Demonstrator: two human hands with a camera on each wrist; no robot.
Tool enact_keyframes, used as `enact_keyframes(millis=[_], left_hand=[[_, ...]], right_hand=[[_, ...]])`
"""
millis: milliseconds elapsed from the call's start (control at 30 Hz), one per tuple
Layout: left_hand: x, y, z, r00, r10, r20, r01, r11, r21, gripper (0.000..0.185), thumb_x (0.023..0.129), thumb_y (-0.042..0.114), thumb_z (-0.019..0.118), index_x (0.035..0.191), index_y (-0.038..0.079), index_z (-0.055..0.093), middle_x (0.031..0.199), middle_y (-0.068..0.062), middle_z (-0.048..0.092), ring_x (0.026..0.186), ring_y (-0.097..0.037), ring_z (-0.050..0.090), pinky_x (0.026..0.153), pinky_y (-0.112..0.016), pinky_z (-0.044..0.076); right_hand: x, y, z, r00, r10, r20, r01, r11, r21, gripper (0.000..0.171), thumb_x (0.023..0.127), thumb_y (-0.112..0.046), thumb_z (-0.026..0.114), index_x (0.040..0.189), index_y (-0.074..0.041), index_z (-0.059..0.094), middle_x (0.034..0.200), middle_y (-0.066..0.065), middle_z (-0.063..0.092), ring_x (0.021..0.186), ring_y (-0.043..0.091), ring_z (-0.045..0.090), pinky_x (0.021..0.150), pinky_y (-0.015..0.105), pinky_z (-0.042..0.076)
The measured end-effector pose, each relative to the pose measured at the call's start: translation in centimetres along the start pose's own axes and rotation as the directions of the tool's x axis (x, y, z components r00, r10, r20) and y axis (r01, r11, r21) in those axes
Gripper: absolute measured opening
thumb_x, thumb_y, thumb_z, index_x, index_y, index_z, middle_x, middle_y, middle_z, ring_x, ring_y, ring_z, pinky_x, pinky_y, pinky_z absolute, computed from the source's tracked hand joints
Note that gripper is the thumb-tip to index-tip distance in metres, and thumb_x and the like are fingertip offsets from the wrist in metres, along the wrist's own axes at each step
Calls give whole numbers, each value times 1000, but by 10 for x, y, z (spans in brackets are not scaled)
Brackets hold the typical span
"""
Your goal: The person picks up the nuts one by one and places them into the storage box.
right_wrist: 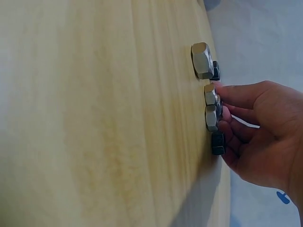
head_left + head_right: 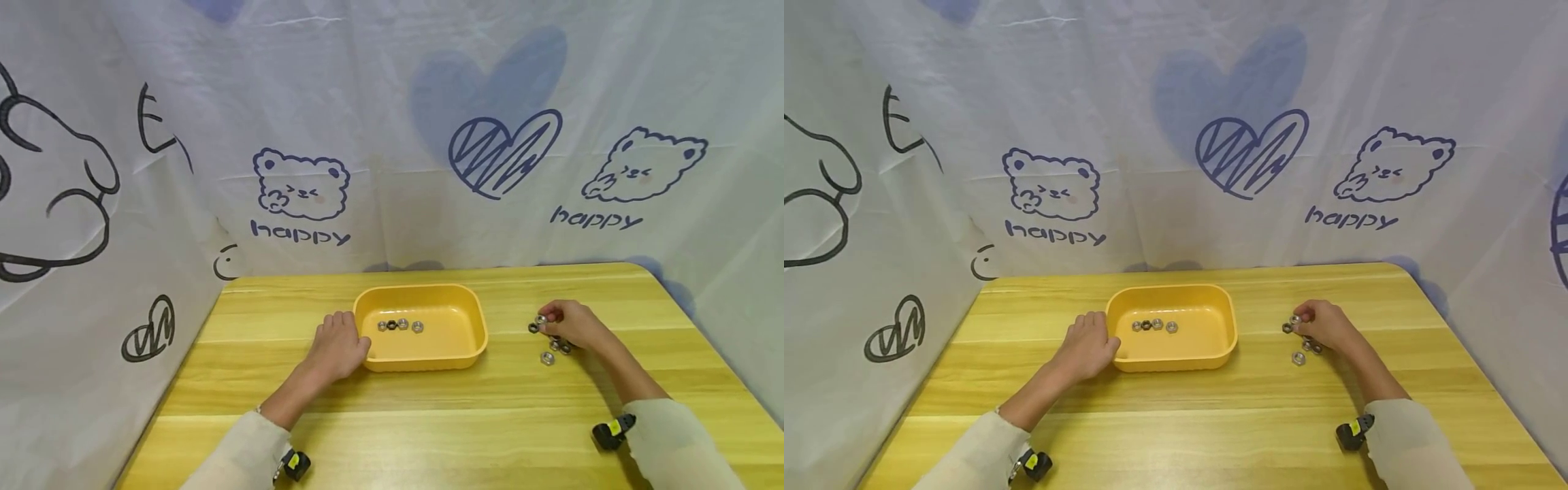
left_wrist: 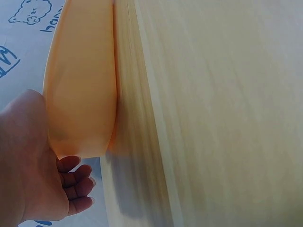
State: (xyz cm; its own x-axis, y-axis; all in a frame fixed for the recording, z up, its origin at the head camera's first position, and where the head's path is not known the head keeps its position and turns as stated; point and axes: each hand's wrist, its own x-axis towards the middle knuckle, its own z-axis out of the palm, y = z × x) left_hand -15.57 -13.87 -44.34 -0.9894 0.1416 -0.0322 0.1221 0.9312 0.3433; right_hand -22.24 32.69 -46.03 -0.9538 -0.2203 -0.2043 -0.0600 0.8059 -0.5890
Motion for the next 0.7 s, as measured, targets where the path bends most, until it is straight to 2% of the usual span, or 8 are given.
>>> enact_keyframes(millis=[300,700], left_hand=[[1,-1,5,1000,0,-15,0,1000,-9,33,94,28,49,106,-3,50,95,-14,47,89,-30,39,81,-41,33],[1,-1,7,1000,-7,-25,7,1000,-6,35,95,29,51,108,-3,51,97,-15,48,91,-30,40,83,-42,35]], right_hand=[[4,6,2,1000,11,0,-11,1000,20,33,96,-17,72,117,6,65,99,13,65,88,22,59,76,34,50],[5,5,3,999,-38,-23,37,999,-21,28,98,-18,68,112,6,67,94,12,66,84,20,58,72,33,49]])
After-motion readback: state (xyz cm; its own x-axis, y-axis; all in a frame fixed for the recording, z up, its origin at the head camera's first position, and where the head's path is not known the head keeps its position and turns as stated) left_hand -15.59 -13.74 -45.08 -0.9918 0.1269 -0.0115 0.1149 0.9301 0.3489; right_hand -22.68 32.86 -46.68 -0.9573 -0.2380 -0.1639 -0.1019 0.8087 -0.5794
